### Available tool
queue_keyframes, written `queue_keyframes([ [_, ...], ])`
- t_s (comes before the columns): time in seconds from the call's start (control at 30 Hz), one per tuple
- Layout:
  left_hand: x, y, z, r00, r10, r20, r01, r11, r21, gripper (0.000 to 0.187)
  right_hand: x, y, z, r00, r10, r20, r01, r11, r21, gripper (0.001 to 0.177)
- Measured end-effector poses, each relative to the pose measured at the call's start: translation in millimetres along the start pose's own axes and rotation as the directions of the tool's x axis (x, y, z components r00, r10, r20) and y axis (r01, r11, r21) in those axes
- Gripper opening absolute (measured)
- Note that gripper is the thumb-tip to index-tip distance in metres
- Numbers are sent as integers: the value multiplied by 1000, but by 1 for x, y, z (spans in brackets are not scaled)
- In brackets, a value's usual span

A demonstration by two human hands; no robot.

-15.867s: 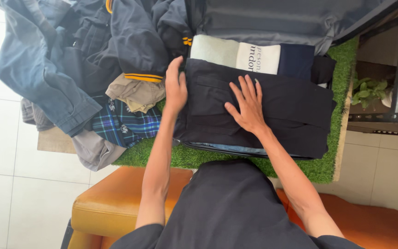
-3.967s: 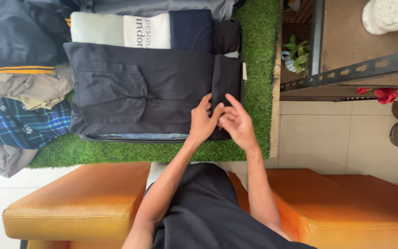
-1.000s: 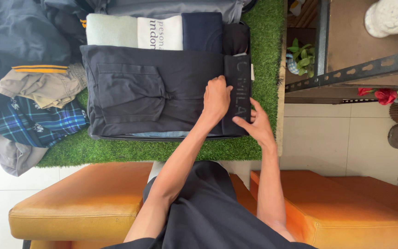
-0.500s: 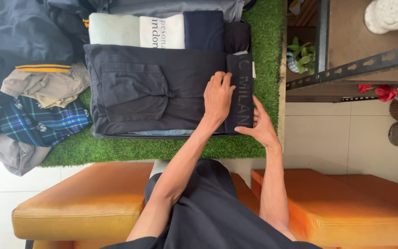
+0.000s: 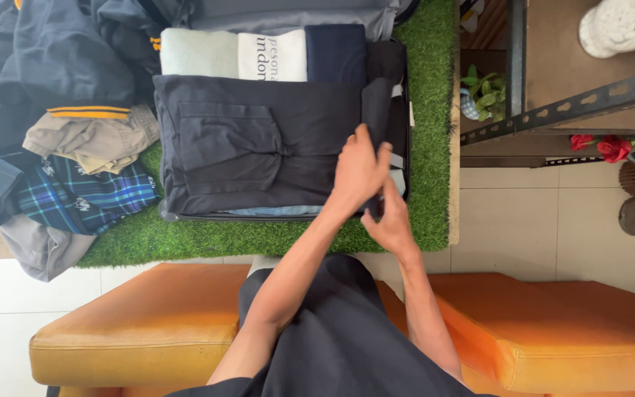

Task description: The person packs clothes into a suitcase by folding a black shirt, placing it over other garments inside the open luggage, and smoothing the surface of the folded items.

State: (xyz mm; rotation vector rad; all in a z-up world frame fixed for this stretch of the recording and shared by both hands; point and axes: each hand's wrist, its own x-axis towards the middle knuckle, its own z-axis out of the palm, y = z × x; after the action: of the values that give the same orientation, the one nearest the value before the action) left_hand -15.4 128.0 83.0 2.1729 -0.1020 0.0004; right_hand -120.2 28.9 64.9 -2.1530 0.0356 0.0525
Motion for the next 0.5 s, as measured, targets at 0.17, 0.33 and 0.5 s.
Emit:
queue_keyframes([
  [0.17,2,-45,-24,987,-149,61,161,928,-336,45,-7,1,15,974,-218,58,191,935,298,89],
  [0.33,-10,-59,-40,974,24,-225,-82,964,-252,45,18,33,35,984,40,-175,-5,981,195,60],
  [0.5,-23,-58,-39,948,133,-289,-113,990,87,44,23,32,49,967,252,31,-242,876,417,67],
])
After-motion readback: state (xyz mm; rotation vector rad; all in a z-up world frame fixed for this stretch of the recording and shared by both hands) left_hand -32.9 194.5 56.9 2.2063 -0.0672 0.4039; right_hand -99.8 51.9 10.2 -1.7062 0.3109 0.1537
